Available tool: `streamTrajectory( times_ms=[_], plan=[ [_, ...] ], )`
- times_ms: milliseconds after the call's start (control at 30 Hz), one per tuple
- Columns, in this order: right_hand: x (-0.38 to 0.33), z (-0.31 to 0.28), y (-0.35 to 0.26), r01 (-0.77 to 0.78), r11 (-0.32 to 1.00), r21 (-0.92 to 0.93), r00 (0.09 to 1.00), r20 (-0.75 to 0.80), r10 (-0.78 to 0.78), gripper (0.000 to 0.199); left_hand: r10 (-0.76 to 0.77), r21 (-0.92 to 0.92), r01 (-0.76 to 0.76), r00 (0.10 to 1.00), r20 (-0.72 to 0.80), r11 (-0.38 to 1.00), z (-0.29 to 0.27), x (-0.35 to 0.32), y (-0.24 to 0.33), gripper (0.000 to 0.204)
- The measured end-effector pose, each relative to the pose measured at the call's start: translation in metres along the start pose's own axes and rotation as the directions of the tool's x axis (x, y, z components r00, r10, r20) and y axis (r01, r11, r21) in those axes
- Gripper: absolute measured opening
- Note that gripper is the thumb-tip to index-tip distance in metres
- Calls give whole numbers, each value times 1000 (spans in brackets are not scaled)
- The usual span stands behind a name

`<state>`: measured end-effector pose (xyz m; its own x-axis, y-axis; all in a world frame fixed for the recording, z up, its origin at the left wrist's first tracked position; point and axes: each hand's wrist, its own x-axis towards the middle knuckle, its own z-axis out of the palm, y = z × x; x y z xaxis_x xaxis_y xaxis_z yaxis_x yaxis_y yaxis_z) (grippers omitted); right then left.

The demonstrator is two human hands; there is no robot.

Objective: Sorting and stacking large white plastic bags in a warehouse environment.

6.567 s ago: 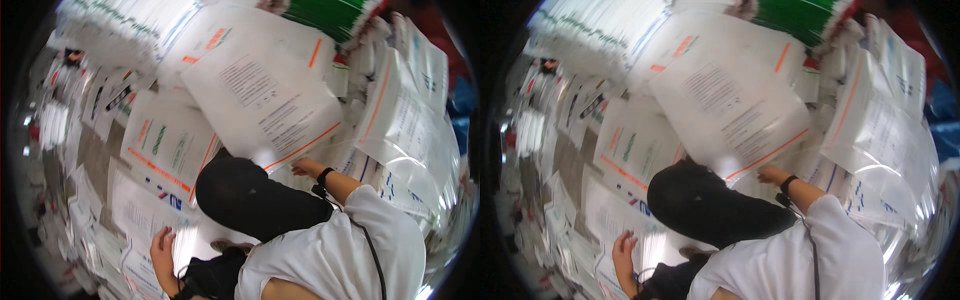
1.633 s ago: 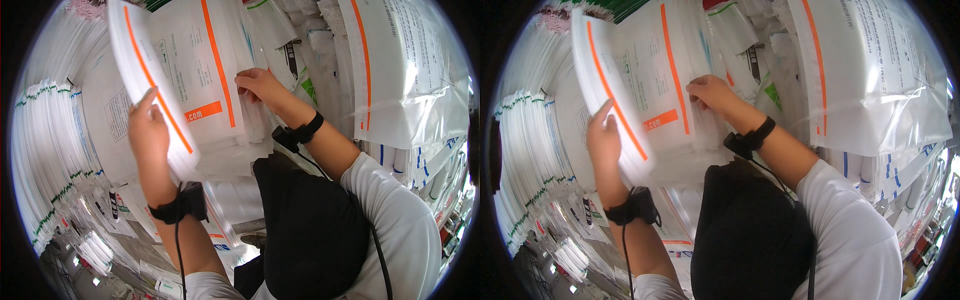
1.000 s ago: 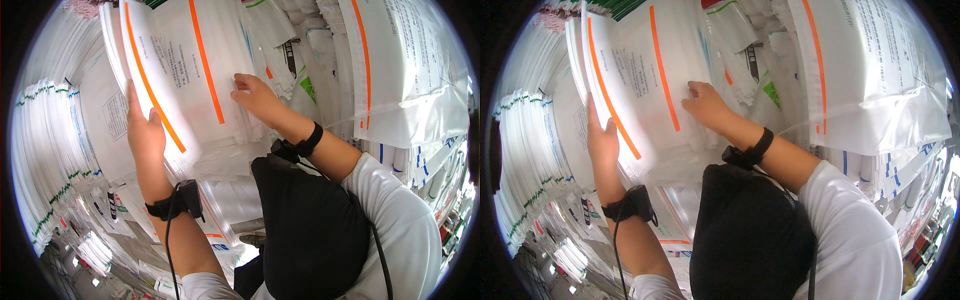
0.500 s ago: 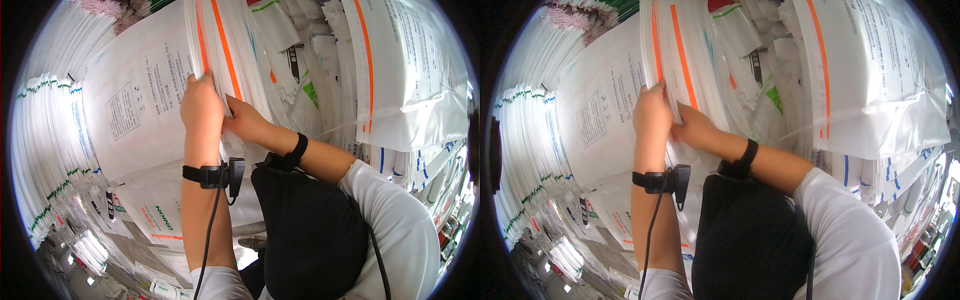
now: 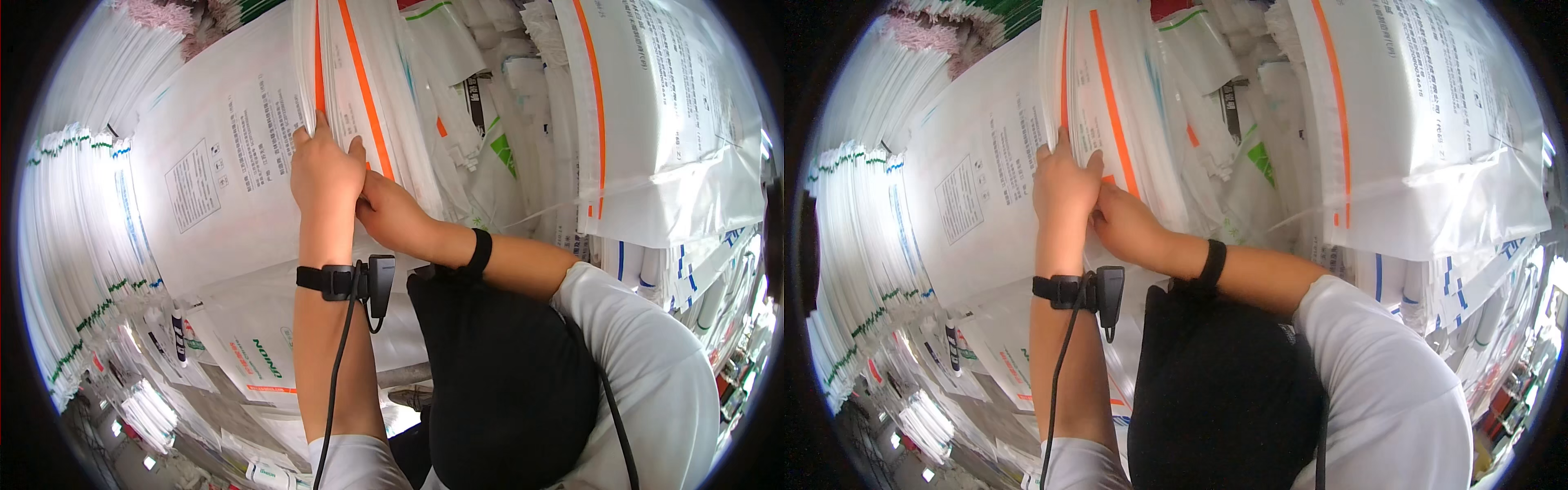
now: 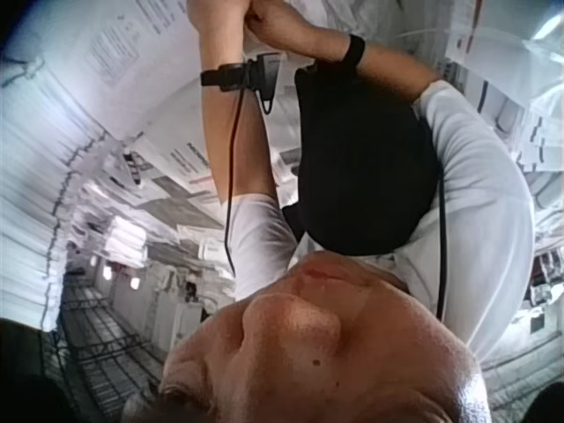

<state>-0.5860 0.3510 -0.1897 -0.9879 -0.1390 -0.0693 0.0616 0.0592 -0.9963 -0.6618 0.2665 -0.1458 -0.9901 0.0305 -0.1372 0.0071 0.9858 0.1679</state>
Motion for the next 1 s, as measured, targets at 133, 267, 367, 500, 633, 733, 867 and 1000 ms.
streamTrajectory(
  times_ms=[133, 267, 367, 500, 633, 733, 867, 1000],
  plan=[
    [-6, -4, 6, 16, 999, 40, 997, 70, -19, 33, 52, -20, -53, 997, -52, 998, 10, 5, -9, 66],
    [-3, -38, 29, -152, 921, 358, 974, 214, 77, 36, -26, -214, 26, 1000, 5, 977, -9, 5, -21, 56],
    [12, -53, 30, -408, 792, 455, 913, 174, 370, 36, -36, -495, -24, 993, -111, 868, -37, -3, -86, 48],
    [16, -63, 8, -394, 793, 465, 915, 118, 385, 42, -161, -708, 8, 976, -149, 706, -113, -40, -86, 41],
    [17, -58, -47, -196, 864, 464, 977, 171, 130, 55, -104, -559, -84, 949, -297, 825, -117, -81, -47, 44],
    [23, -40, -58, -161, 843, 514, 985, 139, 103, 66, 170, -342, -268, 942, -289, 901, -57, -99, -21, 47],
    [37, -48, -15, -269, 875, 402, 946, -59, 318, 67, 102, -462, -87, 995, 9, 882, 3, -96, 18, 56],
    [43, -66, 14, -293, 789, 540, 938, 2, 347, 71, 241, -498, -168, 967, 86, 851, 2, -114, 14, 73]
  ],
)
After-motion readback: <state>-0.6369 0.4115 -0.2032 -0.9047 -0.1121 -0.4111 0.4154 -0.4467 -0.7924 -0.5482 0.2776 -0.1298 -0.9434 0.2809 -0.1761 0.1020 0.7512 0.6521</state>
